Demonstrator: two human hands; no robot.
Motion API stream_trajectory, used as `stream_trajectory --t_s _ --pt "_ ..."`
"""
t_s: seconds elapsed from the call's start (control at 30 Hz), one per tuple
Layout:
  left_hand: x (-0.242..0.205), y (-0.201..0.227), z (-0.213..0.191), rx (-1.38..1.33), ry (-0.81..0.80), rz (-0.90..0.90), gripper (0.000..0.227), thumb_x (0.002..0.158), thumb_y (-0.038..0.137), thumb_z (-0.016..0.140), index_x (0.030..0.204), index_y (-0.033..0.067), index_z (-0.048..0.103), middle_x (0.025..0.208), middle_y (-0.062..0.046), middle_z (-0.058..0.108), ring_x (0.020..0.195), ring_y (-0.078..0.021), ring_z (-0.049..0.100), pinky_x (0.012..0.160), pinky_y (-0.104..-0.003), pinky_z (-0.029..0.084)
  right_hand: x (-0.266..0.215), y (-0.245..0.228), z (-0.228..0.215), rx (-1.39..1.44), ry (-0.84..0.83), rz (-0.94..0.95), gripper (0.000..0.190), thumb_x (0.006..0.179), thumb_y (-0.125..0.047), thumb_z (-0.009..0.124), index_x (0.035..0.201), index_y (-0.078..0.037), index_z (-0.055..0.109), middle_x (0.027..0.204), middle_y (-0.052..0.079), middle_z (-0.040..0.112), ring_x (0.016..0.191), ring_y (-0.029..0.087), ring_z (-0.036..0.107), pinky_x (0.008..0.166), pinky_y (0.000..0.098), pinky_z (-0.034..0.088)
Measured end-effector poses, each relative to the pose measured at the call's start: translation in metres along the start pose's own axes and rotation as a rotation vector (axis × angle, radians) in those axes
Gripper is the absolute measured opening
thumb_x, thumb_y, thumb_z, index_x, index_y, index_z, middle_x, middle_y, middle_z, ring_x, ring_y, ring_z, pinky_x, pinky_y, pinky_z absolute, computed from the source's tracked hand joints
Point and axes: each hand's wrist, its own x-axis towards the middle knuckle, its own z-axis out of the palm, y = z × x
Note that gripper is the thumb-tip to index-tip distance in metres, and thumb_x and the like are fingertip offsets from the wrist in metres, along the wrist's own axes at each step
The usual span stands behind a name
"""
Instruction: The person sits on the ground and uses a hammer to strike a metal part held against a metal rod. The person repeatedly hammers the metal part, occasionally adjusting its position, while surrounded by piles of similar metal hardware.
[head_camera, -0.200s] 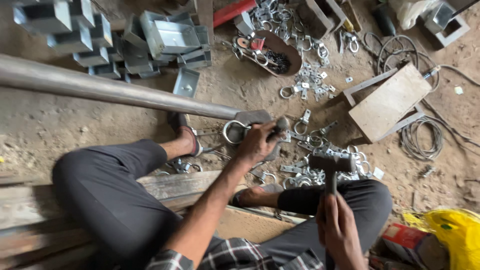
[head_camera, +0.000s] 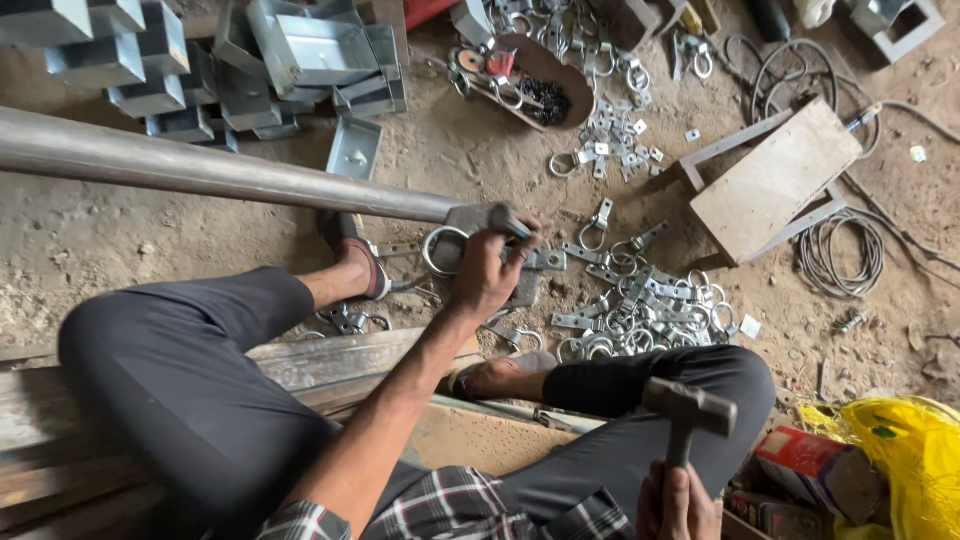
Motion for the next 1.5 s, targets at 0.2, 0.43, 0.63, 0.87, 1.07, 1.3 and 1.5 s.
stream_trajectory --t_s 0.2,0.43,0.63,0.87,1.07,1.3,1.5 --pt "-0.012 0.022 0.004 0.094 0.088 -0.258 0.038 0.112 0.038 0.048 0.117 0.0026 0.061 0.102 -0.017 0.077 0.07 -0.0147 0.066 0.057 -0.026 0.055 0.016 0.038 -0.004 0.107 -0.017 0.047 0.058 0.106 -0.05 0.039 0.095 0.004 0.056 0.056 0.004 0.043 0.037 0.013 0.031 0.034 0.0287 0.026" --pt "-0.028 0.033 0.001 0.118 0.06 -0.404 0.033 0.109 0.034 0.05 0.116 0.0028 0.06 0.123 -0.016 0.079 0.051 -0.0167 0.044 0.043 -0.027 0.038 0.005 0.002 0.007 0.014 -0.132 0.1 0.058 0.104 -0.052 0.035 0.091 0.001 0.054 0.045 0.005 0.036 0.032 0.013 0.027 0.032 0.0296 0.022" --pt "-0.025 0.032 0.004 -0.046 0.062 -0.244 0.025 0.115 0.026 0.05 0.12 0.0019 0.054 0.129 -0.021 0.072 0.11 -0.0228 0.076 0.082 -0.028 0.066 0.009 0.008 0.007 0.027 -0.187 0.006 0.058 0.104 -0.051 0.035 0.089 0.001 0.054 0.043 0.006 0.04 0.031 0.012 0.028 0.031 0.0287 0.023" --pt "-0.025 0.038 0.004 -0.026 0.027 -0.311 0.026 0.111 0.027 0.053 0.116 0.0016 0.054 0.127 -0.022 0.072 0.105 -0.0235 0.078 0.08 -0.03 0.068 0.015 0.019 0.004 0.058 -0.173 0.082 0.056 0.104 -0.051 0.037 0.09 0.001 0.052 0.043 0.006 0.038 0.031 0.013 0.028 0.032 0.0292 0.022" --pt "-0.024 0.034 0.004 0.164 0.016 -0.284 0.03 0.11 0.034 0.05 0.113 0.0049 0.057 0.119 -0.015 0.077 0.087 -0.0171 0.078 0.061 -0.025 0.062 0.01 0.009 0.006 0.041 -0.185 0.128 0.057 0.103 -0.053 0.037 0.088 0.0 0.051 0.043 0.007 0.037 0.032 0.013 0.027 0.032 0.0301 0.021" --pt "-0.025 0.016 -0.001 0.301 -0.134 -0.16 0.03 0.112 0.036 0.05 0.115 0.0093 0.062 0.104 -0.01 0.077 0.091 -0.0199 0.081 0.064 -0.03 0.069 0.0 -0.005 0.01 0.058 -0.183 0.123 0.057 0.102 -0.054 0.036 0.089 -0.001 0.052 0.045 0.007 0.038 0.031 0.013 0.026 0.031 0.0297 0.021" --pt "-0.023 0.005 -0.004 0.489 -0.207 0.058 0.026 0.109 0.027 0.059 0.128 0.01 0.062 0.127 -0.021 0.072 0.109 -0.0351 0.076 0.086 -0.043 0.067 -0.014 -0.007 0.013 0.159 -0.116 0.069 0.058 0.106 -0.053 0.032 0.092 -0.001 0.051 0.046 0.004 0.035 0.03 0.011 0.024 0.028 0.0282 0.019"
